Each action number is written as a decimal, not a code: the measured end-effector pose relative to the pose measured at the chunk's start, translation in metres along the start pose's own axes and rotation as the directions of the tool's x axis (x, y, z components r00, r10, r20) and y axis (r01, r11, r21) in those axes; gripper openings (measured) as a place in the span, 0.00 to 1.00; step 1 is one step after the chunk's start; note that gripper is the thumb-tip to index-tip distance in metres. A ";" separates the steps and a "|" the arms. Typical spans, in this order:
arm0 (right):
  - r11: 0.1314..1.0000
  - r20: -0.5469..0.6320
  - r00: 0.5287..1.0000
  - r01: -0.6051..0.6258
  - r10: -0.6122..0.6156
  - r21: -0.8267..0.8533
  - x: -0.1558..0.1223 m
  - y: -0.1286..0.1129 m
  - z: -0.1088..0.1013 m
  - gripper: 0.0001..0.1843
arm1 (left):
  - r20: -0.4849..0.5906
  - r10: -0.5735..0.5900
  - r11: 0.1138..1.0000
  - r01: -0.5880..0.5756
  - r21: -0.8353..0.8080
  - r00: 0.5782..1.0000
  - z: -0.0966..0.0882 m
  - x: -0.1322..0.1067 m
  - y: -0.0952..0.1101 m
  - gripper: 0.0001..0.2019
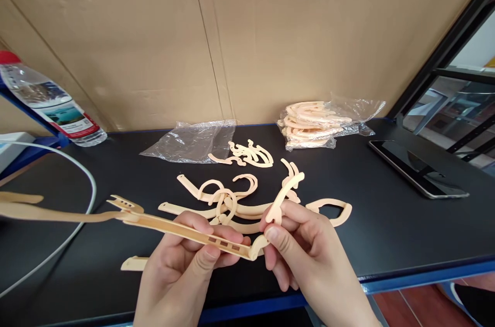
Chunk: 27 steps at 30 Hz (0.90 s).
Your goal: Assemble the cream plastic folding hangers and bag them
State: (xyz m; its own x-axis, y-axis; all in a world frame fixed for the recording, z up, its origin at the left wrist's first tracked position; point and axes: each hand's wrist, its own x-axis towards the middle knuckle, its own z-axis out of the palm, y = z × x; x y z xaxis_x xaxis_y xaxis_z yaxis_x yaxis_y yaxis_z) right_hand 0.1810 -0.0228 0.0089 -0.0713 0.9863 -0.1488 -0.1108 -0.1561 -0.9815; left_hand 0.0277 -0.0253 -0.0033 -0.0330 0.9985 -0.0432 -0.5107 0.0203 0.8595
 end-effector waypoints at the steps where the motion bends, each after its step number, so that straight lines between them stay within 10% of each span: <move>1: 1.000 -0.013 1.000 0.013 -0.013 -0.010 0.000 0.000 0.001 0.19 | -0.004 0.007 1.000 -0.007 0.005 1.000 0.000 0.000 0.000 0.10; 27: 0.785 -0.333 0.734 0.433 -0.592 -0.443 -0.016 0.023 0.030 0.09 | -0.115 0.058 0.998 -0.058 0.001 0.992 0.005 -0.001 0.003 0.10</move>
State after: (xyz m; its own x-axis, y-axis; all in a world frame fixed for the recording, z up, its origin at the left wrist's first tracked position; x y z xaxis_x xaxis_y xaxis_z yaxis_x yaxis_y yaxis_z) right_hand 0.1500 -0.0436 -0.0074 0.3434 0.8339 0.4320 0.3210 0.3280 -0.8885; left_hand 0.0309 -0.0264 0.0022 -0.1609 0.9856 -0.0520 -0.5071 -0.0373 0.8611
